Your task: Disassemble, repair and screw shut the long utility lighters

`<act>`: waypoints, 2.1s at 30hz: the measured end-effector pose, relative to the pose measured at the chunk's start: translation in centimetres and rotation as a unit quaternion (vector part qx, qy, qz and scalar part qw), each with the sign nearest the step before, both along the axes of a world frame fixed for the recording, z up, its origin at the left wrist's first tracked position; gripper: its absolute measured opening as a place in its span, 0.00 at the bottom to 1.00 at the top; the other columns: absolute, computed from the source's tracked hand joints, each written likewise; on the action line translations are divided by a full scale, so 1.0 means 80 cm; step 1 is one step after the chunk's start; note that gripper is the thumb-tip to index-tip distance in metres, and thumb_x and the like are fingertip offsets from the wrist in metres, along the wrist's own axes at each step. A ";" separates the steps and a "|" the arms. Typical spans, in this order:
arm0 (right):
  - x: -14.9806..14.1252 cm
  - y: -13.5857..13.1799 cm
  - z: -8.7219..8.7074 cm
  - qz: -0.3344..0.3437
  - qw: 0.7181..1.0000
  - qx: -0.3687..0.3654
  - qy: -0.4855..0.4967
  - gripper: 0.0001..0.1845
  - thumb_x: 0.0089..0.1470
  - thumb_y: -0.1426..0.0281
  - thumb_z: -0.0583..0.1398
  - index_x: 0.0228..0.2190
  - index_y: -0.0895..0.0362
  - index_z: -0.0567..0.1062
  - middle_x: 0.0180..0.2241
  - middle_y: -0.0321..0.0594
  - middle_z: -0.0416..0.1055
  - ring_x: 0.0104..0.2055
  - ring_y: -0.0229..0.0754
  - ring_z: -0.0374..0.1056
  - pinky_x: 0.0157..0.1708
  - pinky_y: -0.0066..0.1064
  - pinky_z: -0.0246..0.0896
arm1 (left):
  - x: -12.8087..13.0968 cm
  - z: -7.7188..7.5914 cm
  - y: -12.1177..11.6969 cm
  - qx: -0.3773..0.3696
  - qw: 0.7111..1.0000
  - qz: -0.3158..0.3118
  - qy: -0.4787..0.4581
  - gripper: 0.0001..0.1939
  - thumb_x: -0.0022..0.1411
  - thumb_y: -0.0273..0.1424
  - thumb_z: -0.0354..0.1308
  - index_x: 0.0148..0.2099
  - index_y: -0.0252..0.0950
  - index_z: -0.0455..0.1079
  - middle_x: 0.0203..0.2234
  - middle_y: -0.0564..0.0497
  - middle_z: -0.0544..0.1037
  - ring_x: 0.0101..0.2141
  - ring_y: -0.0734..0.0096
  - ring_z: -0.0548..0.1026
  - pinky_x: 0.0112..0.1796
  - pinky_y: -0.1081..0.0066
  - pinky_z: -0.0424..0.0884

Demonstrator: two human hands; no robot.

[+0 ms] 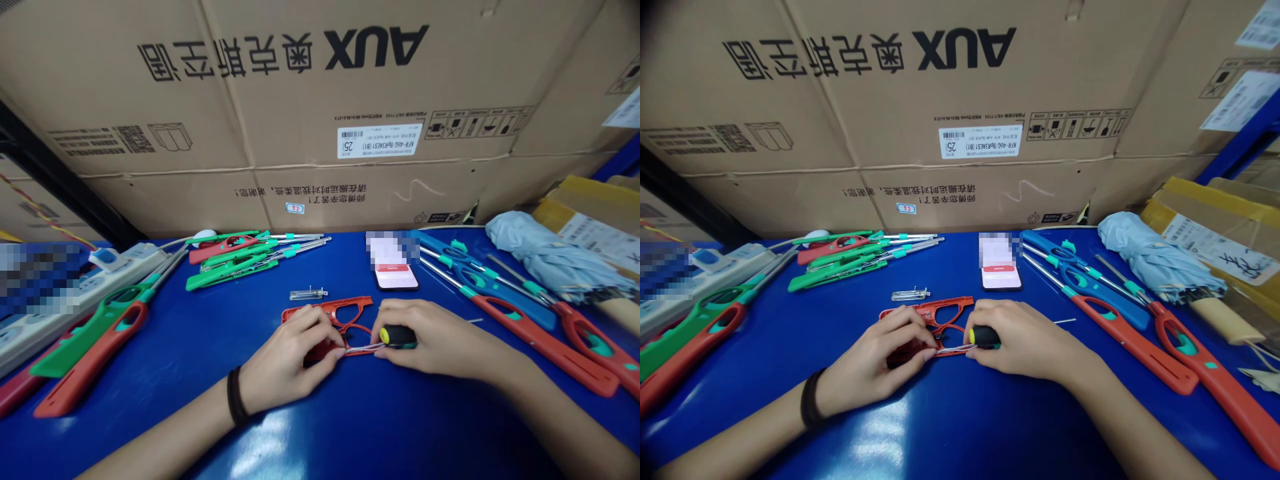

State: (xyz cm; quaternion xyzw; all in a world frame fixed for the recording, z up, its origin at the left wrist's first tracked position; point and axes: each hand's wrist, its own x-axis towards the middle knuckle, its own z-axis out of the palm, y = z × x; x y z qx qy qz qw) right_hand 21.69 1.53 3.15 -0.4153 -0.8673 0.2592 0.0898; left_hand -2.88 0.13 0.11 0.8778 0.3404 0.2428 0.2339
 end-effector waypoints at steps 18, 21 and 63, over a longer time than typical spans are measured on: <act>-0.003 0.002 -0.002 0.007 1.000 -0.022 0.021 0.08 0.53 0.61 0.63 0.33 0.51 0.77 0.34 0.33 0.73 0.34 0.39 0.68 0.33 0.28 0.57 | 0.003 -0.006 -0.001 -0.009 0.998 0.053 -0.032 0.05 0.68 0.29 0.50 0.38 0.36 0.65 0.32 0.52 0.73 0.34 0.71 0.71 0.37 0.71 0.67; -0.004 0.001 -0.001 0.009 1.000 -0.017 0.021 0.08 0.55 0.61 0.61 0.34 0.52 0.77 0.35 0.34 0.73 0.35 0.39 0.68 0.34 0.28 0.58 | 0.004 -0.007 0.000 -0.002 0.998 0.057 -0.035 0.05 0.69 0.29 0.49 0.39 0.36 0.65 0.33 0.52 0.73 0.34 0.71 0.71 0.37 0.71 0.68; -0.014 -0.006 -0.009 -0.010 0.996 0.026 0.080 0.13 0.53 0.75 0.56 0.40 0.50 0.72 0.42 0.33 0.75 0.41 0.42 0.71 0.40 0.32 0.61 | -0.043 -0.005 0.056 0.034 0.977 0.208 0.016 0.08 0.62 0.36 0.56 0.37 0.37 0.72 0.34 0.50 0.77 0.36 0.64 0.73 0.40 0.64 0.67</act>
